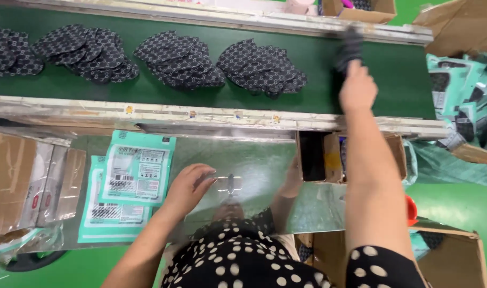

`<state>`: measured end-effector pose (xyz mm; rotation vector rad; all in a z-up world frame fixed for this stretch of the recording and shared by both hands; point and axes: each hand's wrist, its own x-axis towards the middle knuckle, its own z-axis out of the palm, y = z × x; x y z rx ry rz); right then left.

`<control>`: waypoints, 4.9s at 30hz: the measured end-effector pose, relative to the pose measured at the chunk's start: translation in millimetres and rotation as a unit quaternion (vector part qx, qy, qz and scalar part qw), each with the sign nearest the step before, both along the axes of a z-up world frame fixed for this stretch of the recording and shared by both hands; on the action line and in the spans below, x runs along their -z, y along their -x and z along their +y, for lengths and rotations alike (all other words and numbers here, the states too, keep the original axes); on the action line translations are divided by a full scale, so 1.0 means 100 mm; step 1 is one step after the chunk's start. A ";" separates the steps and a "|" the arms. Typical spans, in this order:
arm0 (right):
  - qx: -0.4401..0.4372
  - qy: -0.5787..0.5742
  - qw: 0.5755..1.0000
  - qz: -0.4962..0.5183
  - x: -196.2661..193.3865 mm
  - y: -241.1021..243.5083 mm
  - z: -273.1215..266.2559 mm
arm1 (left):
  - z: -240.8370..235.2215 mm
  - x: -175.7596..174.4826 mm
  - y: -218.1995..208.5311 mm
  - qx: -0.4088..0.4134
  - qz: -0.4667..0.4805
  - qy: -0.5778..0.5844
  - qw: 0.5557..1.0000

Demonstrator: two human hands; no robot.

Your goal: Packing fabric items and elastic bands into shipping envelopes at a conveyor belt workstation.

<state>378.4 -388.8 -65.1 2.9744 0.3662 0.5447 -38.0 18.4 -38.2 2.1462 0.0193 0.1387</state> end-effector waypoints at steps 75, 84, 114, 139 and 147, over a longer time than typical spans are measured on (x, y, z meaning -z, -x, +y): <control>-0.234 -0.542 0.605 0.534 0.70 3.42 1.30 | 0.01 -0.09 -0.25 0.001 -0.127 -0.043 0.991; -0.432 -0.298 0.748 0.405 0.22 3.58 1.68 | -0.51 -0.39 -0.37 0.133 -0.278 -0.166 0.937; -0.106 -0.530 0.793 0.282 0.62 3.00 0.29 | -0.48 -0.34 -1.09 0.115 -0.134 -0.014 0.984; -0.254 -0.628 0.675 0.292 -0.15 3.47 0.79 | -0.77 0.15 -0.94 0.312 -0.021 0.070 0.947; -0.175 -0.532 0.750 0.352 1.23 3.49 0.33 | -0.60 0.82 -1.20 0.239 -0.071 -0.141 0.958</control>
